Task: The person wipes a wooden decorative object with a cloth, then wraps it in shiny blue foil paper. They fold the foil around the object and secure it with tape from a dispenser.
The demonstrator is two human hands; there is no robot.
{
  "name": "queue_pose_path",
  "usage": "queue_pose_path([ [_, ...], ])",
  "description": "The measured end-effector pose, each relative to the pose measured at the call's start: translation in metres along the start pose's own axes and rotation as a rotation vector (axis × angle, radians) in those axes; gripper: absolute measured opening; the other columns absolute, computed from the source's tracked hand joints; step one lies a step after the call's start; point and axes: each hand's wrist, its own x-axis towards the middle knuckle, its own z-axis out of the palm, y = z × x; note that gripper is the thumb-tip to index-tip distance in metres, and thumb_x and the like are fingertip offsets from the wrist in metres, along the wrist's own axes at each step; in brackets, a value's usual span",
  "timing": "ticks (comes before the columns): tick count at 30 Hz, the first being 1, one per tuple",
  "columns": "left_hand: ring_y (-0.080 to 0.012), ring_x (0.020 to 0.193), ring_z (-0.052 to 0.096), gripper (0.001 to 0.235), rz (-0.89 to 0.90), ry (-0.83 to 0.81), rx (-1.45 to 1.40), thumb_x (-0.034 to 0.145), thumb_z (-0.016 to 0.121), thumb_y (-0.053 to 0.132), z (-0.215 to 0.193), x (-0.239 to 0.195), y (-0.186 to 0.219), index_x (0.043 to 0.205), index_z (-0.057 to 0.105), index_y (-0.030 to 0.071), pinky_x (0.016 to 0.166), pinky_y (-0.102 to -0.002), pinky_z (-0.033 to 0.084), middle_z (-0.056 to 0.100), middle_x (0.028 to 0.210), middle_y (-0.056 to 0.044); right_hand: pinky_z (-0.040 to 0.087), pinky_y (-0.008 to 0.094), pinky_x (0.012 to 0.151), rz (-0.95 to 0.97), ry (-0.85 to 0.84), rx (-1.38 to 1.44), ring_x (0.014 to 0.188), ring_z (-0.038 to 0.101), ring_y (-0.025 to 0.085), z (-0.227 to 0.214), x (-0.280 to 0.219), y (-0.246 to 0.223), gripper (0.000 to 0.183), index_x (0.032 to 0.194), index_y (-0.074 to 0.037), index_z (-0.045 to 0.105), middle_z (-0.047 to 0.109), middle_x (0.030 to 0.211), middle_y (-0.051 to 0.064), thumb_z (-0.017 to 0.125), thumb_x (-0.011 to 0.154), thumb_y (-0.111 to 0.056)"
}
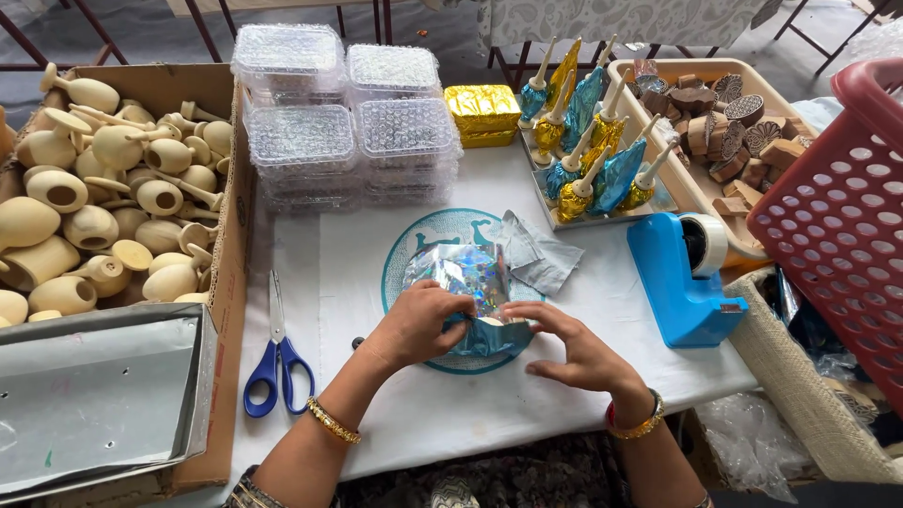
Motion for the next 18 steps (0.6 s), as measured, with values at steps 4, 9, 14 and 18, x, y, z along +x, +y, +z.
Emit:
queue_pose_path([
  [4,-0.0256,0.085,0.071,0.014,-0.017,-0.009,-0.004,0.085,0.067,0.013,0.000,0.001,0.000,0.098,0.072,0.010,0.100,-0.043,0.046,0.075,0.088,-0.009,0.057,0.041,0.097,-0.028,0.237,0.000,0.118,0.067,0.022,0.012,0.005,0.039,0.036,0.109,-0.009,0.070,0.071,0.128,0.007,0.085,0.076,-0.007],
  [9,-0.0285,0.086,0.070,0.016,-0.014,0.027,-0.051,0.083,0.069,0.012,0.000,0.001,0.001,0.098,0.072,0.009,0.095,-0.043,0.049,0.077,0.089,-0.010,0.064,0.036,0.088,0.121,0.334,-0.081,0.085,0.078,0.017,0.013,0.019,0.049,0.013,0.097,-0.008,0.078,0.081,0.091,0.005,0.079,0.085,-0.011],
  [14,-0.0290,0.083,0.073,0.019,-0.134,-0.024,-0.098,0.086,0.068,0.014,0.002,0.002,-0.004,0.104,0.075,0.011,0.079,-0.041,0.058,0.077,0.089,-0.011,0.064,0.035,0.090,0.183,0.221,-0.148,0.094,0.078,0.017,0.008,0.030,0.037,0.022,0.105,-0.010,0.074,0.080,0.099,0.002,0.079,0.085,-0.018],
  [18,-0.0272,0.081,0.074,0.020,-0.254,-0.090,-0.134,0.089,0.067,0.018,-0.003,0.002,0.002,0.107,0.075,0.014,0.078,-0.040,0.058,0.077,0.089,-0.010,0.055,0.041,0.093,0.028,0.208,-0.211,0.107,0.070,0.023,0.008,0.033,0.004,0.054,0.120,-0.008,0.066,0.075,0.110,0.007,0.087,0.073,-0.021],
])
